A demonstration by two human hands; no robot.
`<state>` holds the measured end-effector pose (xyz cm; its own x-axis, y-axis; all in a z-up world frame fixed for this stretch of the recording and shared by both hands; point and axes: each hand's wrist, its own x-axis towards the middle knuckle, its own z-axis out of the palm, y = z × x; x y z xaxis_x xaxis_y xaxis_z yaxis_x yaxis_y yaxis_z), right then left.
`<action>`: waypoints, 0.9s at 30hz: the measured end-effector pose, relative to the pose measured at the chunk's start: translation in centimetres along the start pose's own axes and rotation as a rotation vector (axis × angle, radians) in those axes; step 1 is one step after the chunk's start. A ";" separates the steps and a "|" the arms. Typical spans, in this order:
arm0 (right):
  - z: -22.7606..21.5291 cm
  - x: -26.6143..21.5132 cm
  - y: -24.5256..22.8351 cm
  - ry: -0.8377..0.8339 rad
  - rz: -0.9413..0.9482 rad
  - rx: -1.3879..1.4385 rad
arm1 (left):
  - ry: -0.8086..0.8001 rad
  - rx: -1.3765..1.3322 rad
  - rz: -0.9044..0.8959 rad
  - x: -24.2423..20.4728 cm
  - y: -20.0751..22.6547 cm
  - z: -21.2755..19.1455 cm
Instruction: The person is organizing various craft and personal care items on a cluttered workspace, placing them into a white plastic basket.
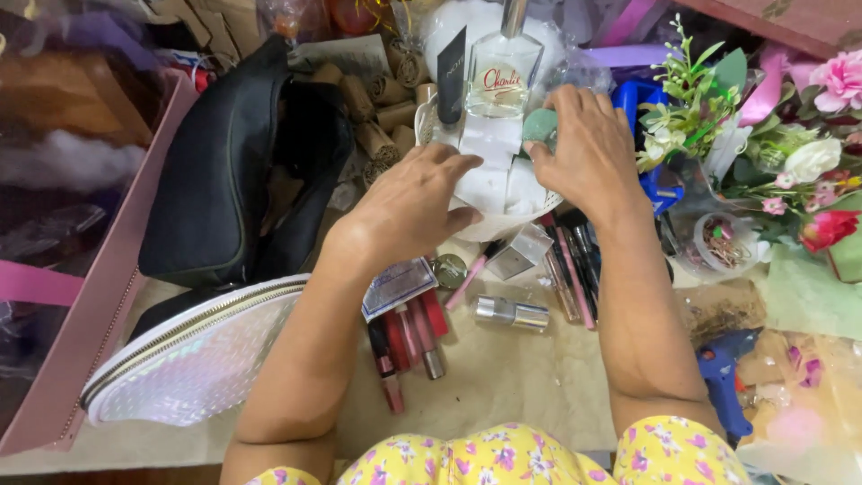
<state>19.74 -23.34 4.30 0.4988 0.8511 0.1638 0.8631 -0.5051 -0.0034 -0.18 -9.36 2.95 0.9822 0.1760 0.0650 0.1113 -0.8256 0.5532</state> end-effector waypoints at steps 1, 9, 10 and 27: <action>0.2 0.1 0.0 0.000 0.004 -0.002 | -0.001 -0.001 0.005 0.1 -0.1 0.2; -0.7 -0.5 -1.1 -0.019 -0.035 0.033 | 0.014 0.059 0.026 0.9 -1.0 2.2; 0.2 -0.7 -0.2 -0.017 -0.035 0.032 | 0.016 0.060 0.027 0.8 -0.4 1.4; 4.0 -1.1 1.5 0.264 -0.013 -0.301 | -0.061 0.094 0.011 0.4 0.2 0.8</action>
<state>20.81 -24.51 0.20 0.4166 0.8116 0.4097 0.7877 -0.5472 0.2829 0.34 -9.87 2.41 0.9905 0.1364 0.0181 0.1119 -0.8745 0.4719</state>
